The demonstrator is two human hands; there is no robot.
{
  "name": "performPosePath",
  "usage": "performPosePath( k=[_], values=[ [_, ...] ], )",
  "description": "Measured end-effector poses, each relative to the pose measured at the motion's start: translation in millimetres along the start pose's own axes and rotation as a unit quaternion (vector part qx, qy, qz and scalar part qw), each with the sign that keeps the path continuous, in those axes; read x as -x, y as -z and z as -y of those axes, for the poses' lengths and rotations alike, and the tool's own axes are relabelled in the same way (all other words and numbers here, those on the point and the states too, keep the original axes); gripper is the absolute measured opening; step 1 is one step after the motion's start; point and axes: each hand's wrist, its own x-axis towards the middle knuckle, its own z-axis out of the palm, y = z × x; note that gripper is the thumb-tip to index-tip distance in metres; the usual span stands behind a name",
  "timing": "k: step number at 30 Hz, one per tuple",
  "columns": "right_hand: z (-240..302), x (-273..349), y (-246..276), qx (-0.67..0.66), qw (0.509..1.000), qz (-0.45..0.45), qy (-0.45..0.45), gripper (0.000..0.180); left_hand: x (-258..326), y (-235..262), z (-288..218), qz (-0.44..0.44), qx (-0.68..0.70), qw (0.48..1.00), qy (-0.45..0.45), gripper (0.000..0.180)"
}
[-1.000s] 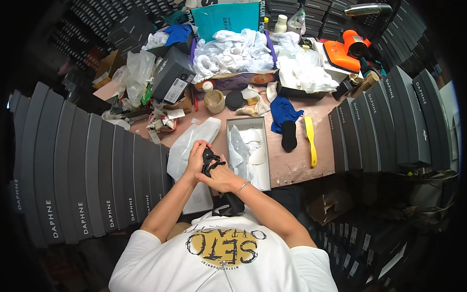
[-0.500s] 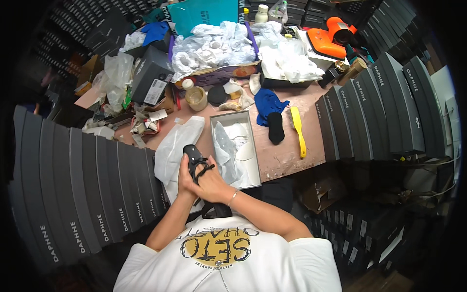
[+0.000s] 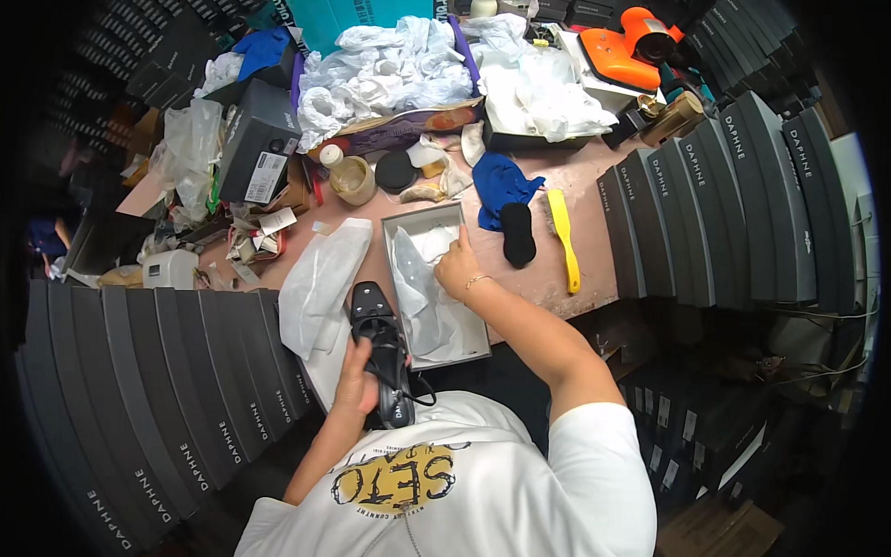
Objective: Inspecting and packing shoes into boxes at a warehouse workstation.
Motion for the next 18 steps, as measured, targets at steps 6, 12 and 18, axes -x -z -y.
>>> performPosePath(
  k=[6,12,18],
  values=[
    [8.1,32.1,10.2,-0.260,0.961,-0.075,-0.053,0.016,5.4,-3.8,3.5,-0.046,0.003,0.999,0.006,0.051],
    [45.9,106.9,91.9,-0.833,0.525,-0.117,-0.128,0.023,-6.6,-12.3,5.7,-0.029,0.052,0.998,0.022,0.059],
    [111.7,107.9,79.6,-0.625,0.736,-0.227,-0.129,0.010,-1.0,-17.7,11.5,-0.008,0.046,0.998,-0.035,0.059]
  ],
)
